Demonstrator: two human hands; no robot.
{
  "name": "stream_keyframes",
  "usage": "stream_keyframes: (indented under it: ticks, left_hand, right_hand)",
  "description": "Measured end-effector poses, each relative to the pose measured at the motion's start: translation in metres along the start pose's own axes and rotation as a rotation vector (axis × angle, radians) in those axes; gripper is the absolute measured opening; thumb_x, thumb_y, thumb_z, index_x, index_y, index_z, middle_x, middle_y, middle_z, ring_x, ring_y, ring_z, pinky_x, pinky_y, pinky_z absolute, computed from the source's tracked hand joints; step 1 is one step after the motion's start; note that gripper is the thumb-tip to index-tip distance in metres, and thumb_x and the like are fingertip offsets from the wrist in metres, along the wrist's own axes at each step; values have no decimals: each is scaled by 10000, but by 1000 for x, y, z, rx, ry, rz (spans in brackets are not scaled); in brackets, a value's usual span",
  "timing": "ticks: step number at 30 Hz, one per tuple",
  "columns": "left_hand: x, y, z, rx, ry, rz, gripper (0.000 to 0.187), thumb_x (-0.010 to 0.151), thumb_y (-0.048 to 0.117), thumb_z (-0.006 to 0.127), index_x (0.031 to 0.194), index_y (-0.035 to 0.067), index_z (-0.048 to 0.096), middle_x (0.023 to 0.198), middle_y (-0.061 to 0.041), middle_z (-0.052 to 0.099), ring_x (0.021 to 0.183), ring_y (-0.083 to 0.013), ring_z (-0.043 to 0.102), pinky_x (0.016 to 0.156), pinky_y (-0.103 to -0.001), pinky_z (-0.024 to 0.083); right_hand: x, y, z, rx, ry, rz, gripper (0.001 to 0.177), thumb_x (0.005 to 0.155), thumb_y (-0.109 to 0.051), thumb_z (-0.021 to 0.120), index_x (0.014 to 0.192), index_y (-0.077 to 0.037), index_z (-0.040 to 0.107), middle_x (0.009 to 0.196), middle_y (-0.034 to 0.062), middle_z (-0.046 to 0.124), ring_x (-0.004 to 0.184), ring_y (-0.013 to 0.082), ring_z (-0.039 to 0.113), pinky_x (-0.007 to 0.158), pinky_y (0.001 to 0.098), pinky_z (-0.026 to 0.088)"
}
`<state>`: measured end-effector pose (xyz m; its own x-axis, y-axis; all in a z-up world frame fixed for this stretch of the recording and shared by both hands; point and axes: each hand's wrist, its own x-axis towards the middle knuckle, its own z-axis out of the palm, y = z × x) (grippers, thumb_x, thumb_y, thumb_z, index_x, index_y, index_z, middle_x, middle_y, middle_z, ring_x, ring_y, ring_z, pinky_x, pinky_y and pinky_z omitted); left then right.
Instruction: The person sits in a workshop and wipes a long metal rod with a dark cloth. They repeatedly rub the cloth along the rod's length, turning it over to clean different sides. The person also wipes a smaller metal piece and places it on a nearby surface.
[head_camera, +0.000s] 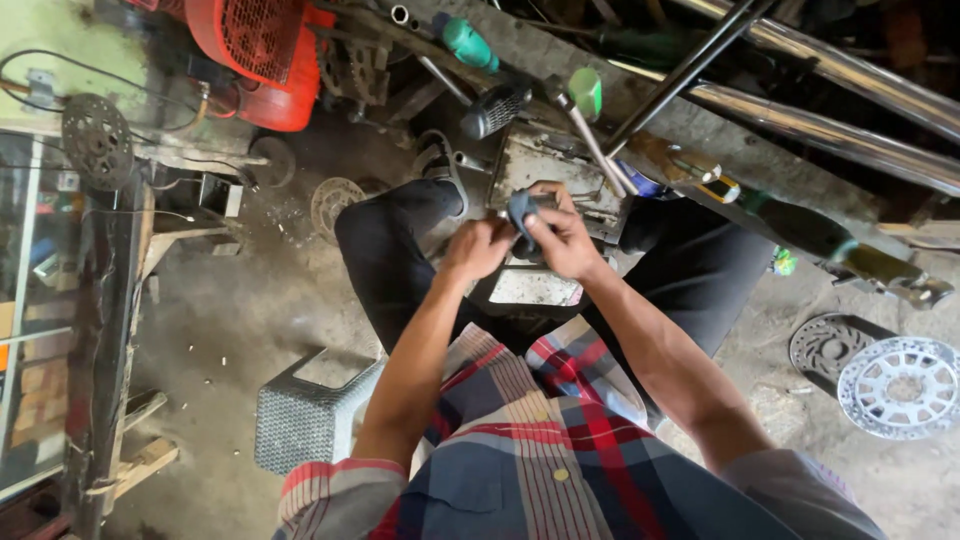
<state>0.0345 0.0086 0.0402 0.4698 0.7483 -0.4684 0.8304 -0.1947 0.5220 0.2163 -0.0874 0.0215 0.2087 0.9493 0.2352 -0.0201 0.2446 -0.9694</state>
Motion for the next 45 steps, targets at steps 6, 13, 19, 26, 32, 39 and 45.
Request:
stream_keyframes:
  ticks: [6,13,19,26,32,39,45]
  left_hand:
    - [-13,22,2,-11,-16,115,481,1026,478,569,848,54,711,707,-166,682,638,-340,651,626,-467,488]
    - [-7,5,0,-30,218,206,367,975,407,606,908,66,724,793,-171,696,721,-395,676,626,-468,507]
    - [-9,13,2,-25,28,155,439,964,465,672,836,46,711,681,-156,662,635,-339,660,604,-431,483]
    - [-1,-15,29,-422,132,223,415,1068,412,580,926,38,690,740,-83,630,682,-184,599,642,-375,478]
    - [1,-3,12,-375,161,99,358,1044,366,556,970,52,711,732,-64,677,657,-148,615,609,-346,492]
    - [-9,5,-9,-249,181,145,360,1044,370,572,956,54,722,685,-93,664,606,-191,623,571,-368,480]
    - [-23,21,-2,-88,87,206,408,984,419,644,844,42,705,646,-137,658,564,-289,653,550,-411,476]
  right_hand:
    - [12,5,-11,-183,114,80,326,1054,-272,632,894,-26,775,1173,101,530,1191,291,491,1032,443,457]
    - [8,3,-3,-87,29,34,301,1015,-258,667,867,3,679,1063,122,590,1100,251,550,955,397,457]
    - [13,60,-11,11,327,267,356,1067,-242,620,818,-11,513,841,71,463,823,190,438,784,362,399]
    - [10,44,-10,255,361,560,391,1092,-307,607,795,-57,554,749,-48,466,707,82,404,623,308,361]
    - [9,20,-10,364,46,571,276,1036,-300,639,1001,-51,752,824,-16,697,695,65,565,618,274,479]
    - [24,-1,-9,419,-5,670,281,1010,-318,644,991,-52,733,773,10,712,622,97,615,568,279,503]
    - [20,35,-11,303,143,570,305,1083,-320,661,978,-36,703,830,-16,678,714,59,576,627,265,485]
